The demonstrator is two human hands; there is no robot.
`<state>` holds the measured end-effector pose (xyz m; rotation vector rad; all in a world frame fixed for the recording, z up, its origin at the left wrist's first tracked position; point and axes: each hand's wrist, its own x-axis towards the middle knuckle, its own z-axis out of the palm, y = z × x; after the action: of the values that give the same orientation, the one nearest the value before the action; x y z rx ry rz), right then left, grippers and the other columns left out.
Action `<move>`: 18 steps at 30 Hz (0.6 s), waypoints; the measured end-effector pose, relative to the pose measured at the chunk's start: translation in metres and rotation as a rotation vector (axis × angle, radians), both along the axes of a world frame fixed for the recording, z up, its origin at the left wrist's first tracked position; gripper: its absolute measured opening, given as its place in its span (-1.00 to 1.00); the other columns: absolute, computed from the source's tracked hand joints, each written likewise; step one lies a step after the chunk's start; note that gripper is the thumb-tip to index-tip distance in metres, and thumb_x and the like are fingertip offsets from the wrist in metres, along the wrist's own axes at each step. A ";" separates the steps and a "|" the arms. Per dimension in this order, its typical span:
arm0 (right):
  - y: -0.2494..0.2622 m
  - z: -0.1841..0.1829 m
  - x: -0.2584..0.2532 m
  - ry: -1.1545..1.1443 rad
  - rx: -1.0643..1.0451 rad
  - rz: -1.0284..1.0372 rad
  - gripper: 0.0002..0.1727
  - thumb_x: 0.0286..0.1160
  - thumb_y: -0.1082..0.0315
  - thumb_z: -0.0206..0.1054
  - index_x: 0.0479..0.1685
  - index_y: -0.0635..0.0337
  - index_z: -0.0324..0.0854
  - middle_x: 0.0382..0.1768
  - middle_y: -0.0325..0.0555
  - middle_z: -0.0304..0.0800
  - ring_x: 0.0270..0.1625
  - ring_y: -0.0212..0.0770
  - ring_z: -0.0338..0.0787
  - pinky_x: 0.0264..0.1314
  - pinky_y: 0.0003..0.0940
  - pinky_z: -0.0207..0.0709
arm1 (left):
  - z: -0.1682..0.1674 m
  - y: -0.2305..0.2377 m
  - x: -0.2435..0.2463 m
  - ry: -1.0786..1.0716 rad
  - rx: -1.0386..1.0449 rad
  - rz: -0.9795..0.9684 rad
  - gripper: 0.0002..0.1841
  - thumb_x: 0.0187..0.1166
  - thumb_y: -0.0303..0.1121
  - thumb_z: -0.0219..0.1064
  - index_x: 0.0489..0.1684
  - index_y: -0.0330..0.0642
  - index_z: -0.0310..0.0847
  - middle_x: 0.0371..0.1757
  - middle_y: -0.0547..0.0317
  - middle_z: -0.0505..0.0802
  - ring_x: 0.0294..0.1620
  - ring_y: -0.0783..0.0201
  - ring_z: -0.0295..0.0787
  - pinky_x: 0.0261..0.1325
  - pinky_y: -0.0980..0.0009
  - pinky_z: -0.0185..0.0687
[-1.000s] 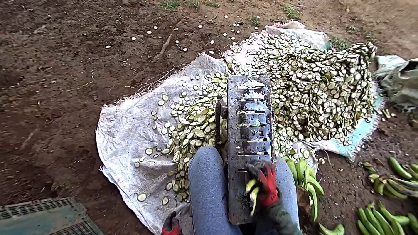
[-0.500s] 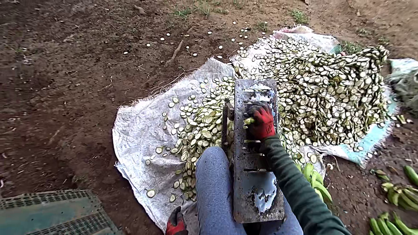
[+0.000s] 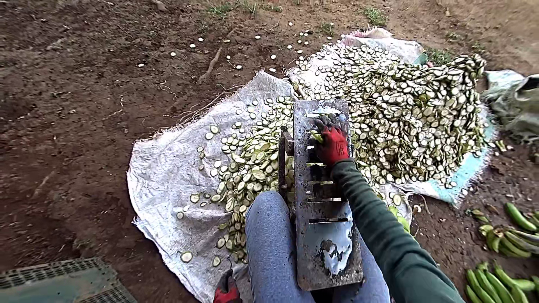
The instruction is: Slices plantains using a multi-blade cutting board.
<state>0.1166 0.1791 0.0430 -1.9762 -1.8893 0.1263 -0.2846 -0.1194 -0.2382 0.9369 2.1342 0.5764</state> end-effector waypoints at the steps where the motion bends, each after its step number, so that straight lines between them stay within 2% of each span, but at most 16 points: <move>1: 0.006 0.005 -0.003 0.015 -0.016 -0.016 -0.34 0.54 0.11 0.36 0.65 0.13 0.48 0.54 0.35 0.55 0.61 0.36 0.50 0.69 0.33 0.19 | 0.000 0.002 -0.001 0.019 0.031 -0.020 -0.65 0.73 -0.41 0.12 0.35 -0.31 0.68 0.32 -0.29 0.79 0.40 -0.22 0.69 0.53 -0.20 0.42; 3: -0.024 -0.006 -0.010 0.044 0.099 0.021 -0.35 0.43 0.21 0.44 0.58 0.19 0.55 0.44 0.34 0.65 0.52 0.34 0.61 0.58 0.32 0.36 | 0.000 0.007 0.000 0.052 0.045 -0.072 -0.66 0.72 -0.42 0.14 0.33 -0.29 0.69 0.30 -0.29 0.80 0.39 -0.23 0.70 0.54 -0.22 0.40; 4: -0.055 -0.022 -0.014 0.054 0.198 0.064 -0.33 0.31 0.24 0.48 0.53 0.20 0.59 0.39 0.29 0.70 0.48 0.32 0.64 0.52 0.33 0.42 | 0.000 0.006 0.000 0.055 0.036 -0.103 -0.66 0.72 -0.43 0.14 0.34 -0.29 0.69 0.32 -0.29 0.79 0.42 -0.23 0.68 0.56 -0.22 0.38; 5: -0.093 -0.042 -0.019 0.070 0.286 0.117 -0.33 0.24 0.21 0.47 0.49 0.20 0.63 0.41 0.24 0.71 0.52 0.29 0.63 0.57 0.35 0.40 | -0.002 0.005 -0.002 0.054 0.023 -0.132 -0.66 0.71 -0.44 0.14 0.34 -0.29 0.69 0.33 -0.27 0.79 0.43 -0.23 0.67 0.57 -0.21 0.37; 8: -0.216 -0.082 -0.042 0.108 0.347 0.258 -0.44 0.56 -0.01 0.21 0.38 0.14 0.71 0.43 0.14 0.74 0.62 0.19 0.58 0.73 0.36 0.20 | -0.011 -0.005 -0.006 0.050 -0.063 -0.161 -0.66 0.70 -0.45 0.16 0.34 -0.29 0.69 0.35 -0.29 0.78 0.47 -0.23 0.64 0.60 -0.20 0.34; 10: -0.243 -0.088 -0.045 0.078 0.302 0.350 -0.48 0.61 -0.04 0.08 0.41 -0.06 0.66 0.48 -0.05 0.73 0.69 0.05 0.50 0.78 0.38 0.00 | -0.014 -0.008 -0.005 0.064 -0.154 -0.155 -0.65 0.71 -0.41 0.17 0.37 -0.26 0.68 0.38 -0.29 0.76 0.50 -0.23 0.62 0.61 -0.20 0.32; 12: -0.212 -0.074 -0.036 0.044 0.271 0.374 -0.47 0.53 -0.01 0.14 0.44 -0.13 0.68 0.50 -0.10 0.71 0.68 0.13 0.51 0.69 0.60 -0.06 | -0.012 -0.013 -0.005 0.078 -0.227 -0.162 -0.65 0.73 -0.38 0.17 0.38 -0.23 0.69 0.41 -0.27 0.75 0.52 -0.20 0.60 0.63 -0.19 0.30; 14: -0.146 -0.048 -0.020 -0.016 0.139 0.352 -0.40 0.36 0.13 0.34 0.51 -0.10 0.67 0.56 -0.09 0.65 0.69 0.25 0.47 0.62 0.70 -0.08 | -0.019 -0.016 -0.006 0.100 -0.224 -0.165 -0.65 0.72 -0.34 0.19 0.36 -0.20 0.70 0.38 -0.23 0.77 0.49 -0.18 0.64 0.61 -0.19 0.34; 15: -0.113 -0.034 -0.014 -0.040 0.035 0.331 -0.37 0.39 0.19 0.39 0.58 -0.13 0.61 0.68 -0.13 0.51 0.80 0.21 0.28 0.72 0.64 -0.28 | -0.017 -0.016 -0.006 0.100 -0.198 -0.159 -0.65 0.72 -0.35 0.19 0.36 -0.20 0.71 0.37 -0.23 0.78 0.48 -0.18 0.65 0.60 -0.20 0.35; 16: -0.081 -0.026 -0.011 -0.080 -0.009 0.305 -0.33 0.41 0.21 0.38 0.65 -0.18 0.54 0.75 -0.15 0.40 0.86 0.17 0.15 0.77 0.58 -0.39 | -0.014 -0.014 -0.007 0.094 -0.158 -0.144 -0.66 0.72 -0.37 0.18 0.36 -0.22 0.70 0.35 -0.23 0.79 0.47 -0.19 0.66 0.60 -0.20 0.34; 18: -0.039 -0.019 -0.010 -0.125 -0.022 0.226 -0.30 0.48 0.13 0.35 0.73 -0.23 0.42 0.79 -0.11 0.31 0.87 0.17 0.12 0.79 0.52 -0.31 | -0.008 -0.009 -0.006 0.082 -0.085 -0.121 -0.66 0.72 -0.40 0.15 0.33 -0.24 0.71 0.33 -0.24 0.80 0.44 -0.21 0.67 0.58 -0.22 0.35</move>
<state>0.1066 0.1403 0.0244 -1.8167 -2.1966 0.0887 -0.2905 -0.1281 -0.2460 1.0493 2.1389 0.3910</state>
